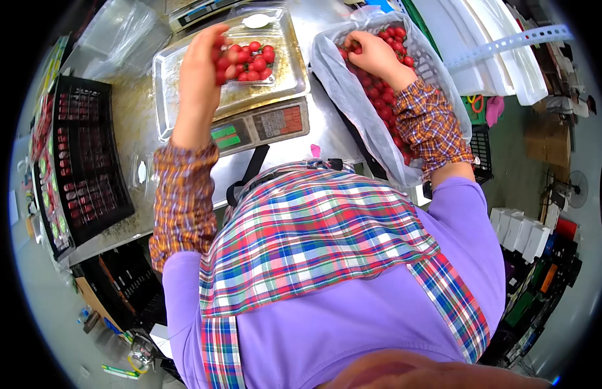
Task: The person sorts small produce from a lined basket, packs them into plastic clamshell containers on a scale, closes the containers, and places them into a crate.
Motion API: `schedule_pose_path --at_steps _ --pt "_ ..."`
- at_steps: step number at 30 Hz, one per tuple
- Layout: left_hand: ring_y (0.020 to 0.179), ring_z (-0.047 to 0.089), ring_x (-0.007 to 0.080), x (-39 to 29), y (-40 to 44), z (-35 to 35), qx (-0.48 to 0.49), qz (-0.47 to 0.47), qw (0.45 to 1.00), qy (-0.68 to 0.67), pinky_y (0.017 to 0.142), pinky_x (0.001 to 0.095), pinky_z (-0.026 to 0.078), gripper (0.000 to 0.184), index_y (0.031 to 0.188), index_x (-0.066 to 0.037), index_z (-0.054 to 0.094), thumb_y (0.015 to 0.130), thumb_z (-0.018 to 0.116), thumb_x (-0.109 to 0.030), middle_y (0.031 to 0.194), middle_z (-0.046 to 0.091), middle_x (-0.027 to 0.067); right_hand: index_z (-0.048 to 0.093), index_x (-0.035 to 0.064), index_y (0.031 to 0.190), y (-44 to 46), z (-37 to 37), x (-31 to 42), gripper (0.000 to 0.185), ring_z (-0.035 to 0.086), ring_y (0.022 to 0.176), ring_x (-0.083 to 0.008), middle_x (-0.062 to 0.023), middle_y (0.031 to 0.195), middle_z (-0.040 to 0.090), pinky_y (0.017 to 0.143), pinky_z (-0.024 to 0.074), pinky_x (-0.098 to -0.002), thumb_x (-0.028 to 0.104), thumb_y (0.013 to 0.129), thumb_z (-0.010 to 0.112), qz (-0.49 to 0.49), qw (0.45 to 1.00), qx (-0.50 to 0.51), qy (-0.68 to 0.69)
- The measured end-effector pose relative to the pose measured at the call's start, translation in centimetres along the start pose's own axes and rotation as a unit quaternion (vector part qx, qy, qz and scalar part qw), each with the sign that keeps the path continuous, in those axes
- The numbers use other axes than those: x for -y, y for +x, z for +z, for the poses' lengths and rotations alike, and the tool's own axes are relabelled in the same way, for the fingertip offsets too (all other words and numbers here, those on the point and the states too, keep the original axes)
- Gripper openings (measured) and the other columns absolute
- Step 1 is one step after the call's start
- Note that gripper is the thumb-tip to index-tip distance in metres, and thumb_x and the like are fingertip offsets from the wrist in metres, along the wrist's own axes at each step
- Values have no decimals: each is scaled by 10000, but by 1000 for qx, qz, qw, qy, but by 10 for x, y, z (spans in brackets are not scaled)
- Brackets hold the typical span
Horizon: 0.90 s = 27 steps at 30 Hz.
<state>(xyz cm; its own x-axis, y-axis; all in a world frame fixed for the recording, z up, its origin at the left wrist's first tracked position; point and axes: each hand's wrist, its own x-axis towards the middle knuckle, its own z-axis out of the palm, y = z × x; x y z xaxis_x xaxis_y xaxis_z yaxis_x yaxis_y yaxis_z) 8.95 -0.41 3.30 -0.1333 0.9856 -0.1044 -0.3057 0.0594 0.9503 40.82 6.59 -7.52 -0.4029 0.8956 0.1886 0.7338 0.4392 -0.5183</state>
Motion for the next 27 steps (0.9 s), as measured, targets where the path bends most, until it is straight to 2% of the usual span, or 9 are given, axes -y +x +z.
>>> schedule_pose_path --at_steps 5,8,12,15,19,22,23,25,27 --pt "717 590 115 41 49 -6 64 169 941 285 578 252 473 351 1019 -32 671 943 514 -337 872 643 53 614 112 1024 -4 5 -2 272 613 895 -276 -90 972 620 741 501 -373 167 758 619 -15 999 -24 -15" --pt "733 530 68 24 33 -4 88 -17 939 332 611 216 445 340 1016 -71 688 962 495 -347 821 606 21 625 155 1092 -13 0 11 320 616 891 -287 -69 986 610 739 511 -385 195 775 608 -23 997 -17 -73" --pt "883 579 117 16 41 -18 77 134 887 435 758 254 452 358 1047 -30 676 948 525 -338 945 680 47 632 160 1038 -15 -7 9 276 616 865 -296 -68 970 609 710 509 -390 227 771 633 -13 988 -19 -150" --pt "940 589 110 -3 41 -42 53 160 903 396 774 245 455 338 1053 -25 671 940 544 -317 1008 682 43 651 94 926 -12 -17 6 267 624 823 -282 -92 919 633 703 505 -367 304 767 691 29 991 -126 -47" --pt "871 607 130 -28 7 -59 -26 69 974 216 741 268 482 318 1126 -39 608 948 521 -288 973 666 59 671 24 955 -12 -45 41 236 574 718 -96 -19 780 655 650 461 -244 207 810 704 151 948 -122 253" --pt "789 628 148 -24 -47 -45 121 -83 980 131 667 254 510 367 1174 -25 547 972 464 -319 981 651 97 670 41 1007 -35 -54 121 194 555 766 -61 15 848 642 656 450 -214 123 831 674 67 930 -4 361" --pt "764 635 156 -11 -65 -34 201 -148 967 58 641 252 520 389 1188 -22 530 979 446 -340 991 646 107 666 38 1025 -45 -57 148 215 558 798 -68 4 903 642 711 453 -218 118 826 680 116 922 73 363" --pt "728 640 160 14 -97 -11 265 -210 941 -22 599 251 532 378 1176 -10 511 981 456 -330 968 633 108 653 33 1035 -60 -32 161 231 559 805 -67 -6 947 636 717 450 -200 121 824 690 -14 931 107 348" --pt "738 635 148 32 -105 -2 256 -228 939 -35 617 255 535 347 1139 -3 512 973 487 -307 921 620 94 631 24 1061 -70 -25 181 262 556 792 -66 -6 924 628 697 444 -187 125 827 693 97 885 167 424"
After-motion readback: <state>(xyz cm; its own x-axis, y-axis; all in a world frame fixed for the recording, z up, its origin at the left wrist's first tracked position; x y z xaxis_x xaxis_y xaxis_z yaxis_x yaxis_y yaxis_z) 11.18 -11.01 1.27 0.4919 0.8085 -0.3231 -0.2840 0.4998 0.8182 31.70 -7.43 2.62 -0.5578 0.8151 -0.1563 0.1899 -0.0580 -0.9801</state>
